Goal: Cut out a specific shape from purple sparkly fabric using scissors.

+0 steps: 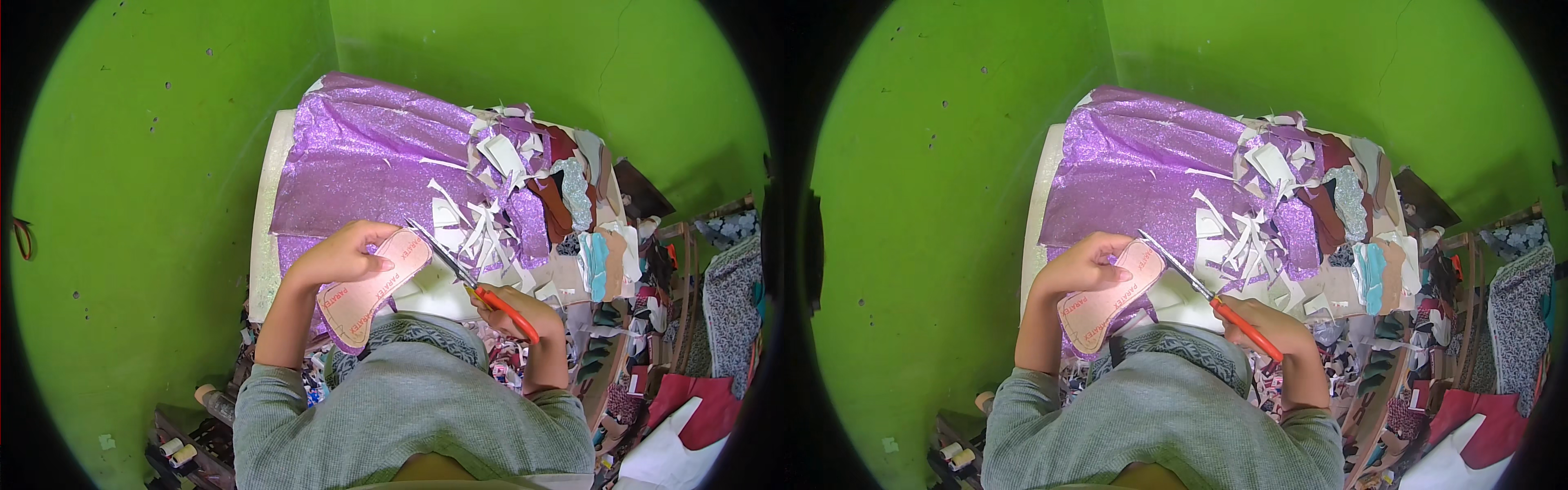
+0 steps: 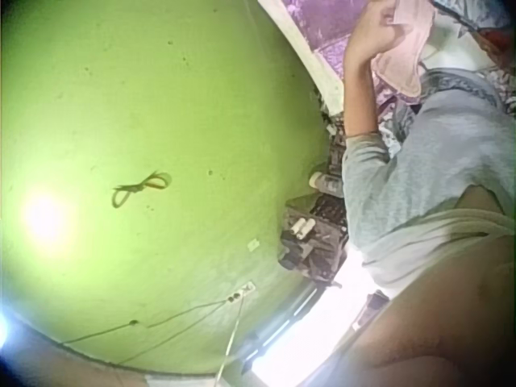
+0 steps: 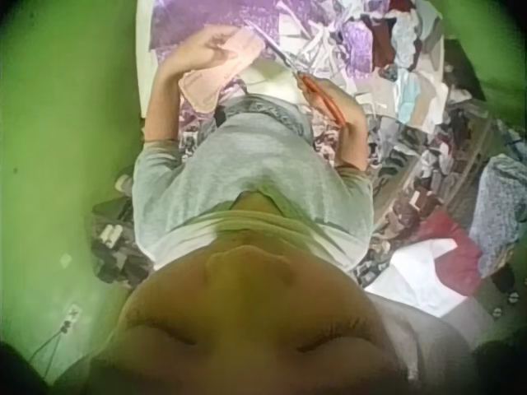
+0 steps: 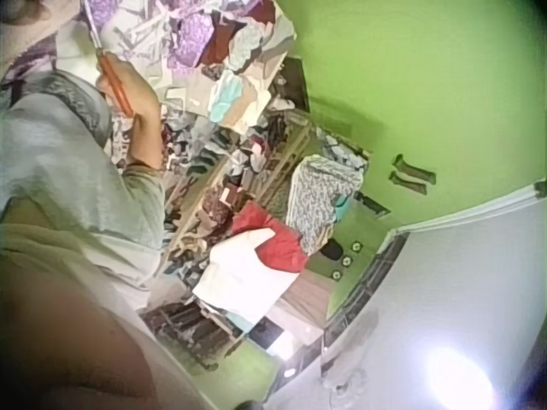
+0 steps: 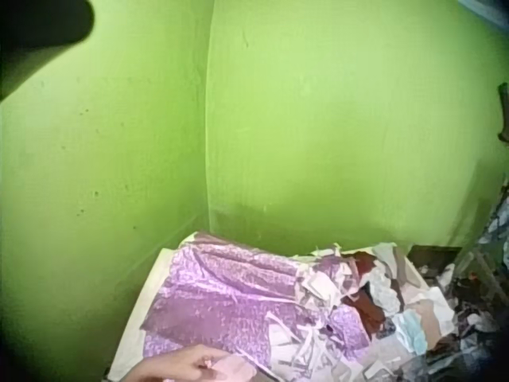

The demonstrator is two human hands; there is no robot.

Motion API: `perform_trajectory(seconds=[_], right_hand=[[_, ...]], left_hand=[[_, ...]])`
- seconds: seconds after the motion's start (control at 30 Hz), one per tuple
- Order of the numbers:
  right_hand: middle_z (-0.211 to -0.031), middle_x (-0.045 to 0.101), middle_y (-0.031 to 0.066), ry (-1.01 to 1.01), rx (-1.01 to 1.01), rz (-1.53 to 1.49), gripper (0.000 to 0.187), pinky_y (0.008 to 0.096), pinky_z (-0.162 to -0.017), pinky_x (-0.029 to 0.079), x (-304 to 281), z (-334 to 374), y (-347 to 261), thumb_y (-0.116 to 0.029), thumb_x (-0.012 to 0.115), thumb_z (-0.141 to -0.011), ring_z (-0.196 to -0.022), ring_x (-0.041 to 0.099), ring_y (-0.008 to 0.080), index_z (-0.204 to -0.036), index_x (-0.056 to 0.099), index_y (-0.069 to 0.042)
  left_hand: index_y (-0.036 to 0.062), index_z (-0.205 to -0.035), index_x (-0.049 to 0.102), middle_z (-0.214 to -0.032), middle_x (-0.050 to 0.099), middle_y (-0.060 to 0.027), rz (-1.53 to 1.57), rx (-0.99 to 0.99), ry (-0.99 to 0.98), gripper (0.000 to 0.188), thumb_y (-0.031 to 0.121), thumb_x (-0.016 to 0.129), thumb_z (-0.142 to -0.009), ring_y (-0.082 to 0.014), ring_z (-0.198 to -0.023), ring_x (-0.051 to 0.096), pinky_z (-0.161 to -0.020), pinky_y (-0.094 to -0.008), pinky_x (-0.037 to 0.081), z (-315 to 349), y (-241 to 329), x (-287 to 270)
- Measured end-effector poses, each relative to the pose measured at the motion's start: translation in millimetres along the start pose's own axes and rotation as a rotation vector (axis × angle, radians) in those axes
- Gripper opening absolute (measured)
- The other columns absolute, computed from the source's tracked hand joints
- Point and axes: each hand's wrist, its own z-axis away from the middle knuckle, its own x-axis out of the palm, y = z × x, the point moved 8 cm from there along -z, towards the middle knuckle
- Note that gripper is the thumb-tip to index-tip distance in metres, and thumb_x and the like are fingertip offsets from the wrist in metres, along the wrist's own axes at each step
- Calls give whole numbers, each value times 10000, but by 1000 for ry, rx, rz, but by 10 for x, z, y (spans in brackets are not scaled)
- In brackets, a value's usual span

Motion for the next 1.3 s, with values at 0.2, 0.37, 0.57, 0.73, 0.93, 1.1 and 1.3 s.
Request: perform_trajectory(seconds=[0.2, 0.37, 0.57, 0.73, 0.93, 1.1, 1.3], right_hand=[[-643, 483, 157, 26, -79, -48, 181, 359, -536, 377, -34, 9, -105, -175, 428, -813, -565, 480, 323, -794, 432, 5], [-713, 415, 126, 11, 21, -76, 138, 315, -538, 362, -24, -18, -85, -119, 467, -706, -577, 414, 269, -666, 405, -2], [-707, 423, 124, 5, -196, -69, 215, 312, -542, 371, -29, 32, -54, -201, 511, -746, -564, 430, 250, -636, 446, -28], [-712, 438, 105, -46, 18, -117, 243, 323, -569, 391, -5, 24, 41, -254, 549, -745, -583, 490, 254, -637, 479, -48], [-721, 427, 119, -64, -64, -75, 226, 320, -558, 384, -35, 24, -59, -233, 542, -728, -584, 479, 261, -636, 466, -42], [-708, 375, 129, -54, 0, -109, 271, 335, -540, 354, -15, -11, -55, -233, 534, -730, -557, 401, 276, -593, 397, -43], [-700, 366, 131, -100, -93, -46, 301, 338, -545, 344, -3, 7, -12, -253, 532, -729, -597, 388, 283, -575, 386, -40]], left_hand=[[-31, -1013, 532, -891, 586, -49, 0, -17, 15, 327, -30, 522, -687, -92, -822, 508, -726, -242, 409, 13, -3, -16], [-27, -1008, 540, -890, 594, -70, -128, -21, -4, 334, -9, 534, -675, -112, -822, 518, -734, -253, 411, 12, 77, -12], [-26, -994, 549, -882, 604, -82, -140, -26, -28, 342, 6, 548, -653, -131, -812, 530, -733, -262, 414, -9, 95, 7], [-24, -997, 551, -870, 607, -97, -95, -50, -2, 350, 19, 557, -650, -140, -807, 541, -731, -266, 417, -7, 58, -2], [-23, -1010, 548, -877, 609, -98, -131, -51, -30, 368, 13, 550, -643, -142, -802, 544, -731, -270, 418, -12, 63, -2], [-25, -1015, 544, -887, 609, -98, -176, -64, -46, 379, 9, 542, -638, -145, -810, 544, -736, -270, 416, -19, 46, 16], [-25, -1014, 543, -885, 609, -103, -169, -87, -67, 379, 10, 539, -636, -149, -808, 544, -739, -270, 415, -26, 1, 38]])
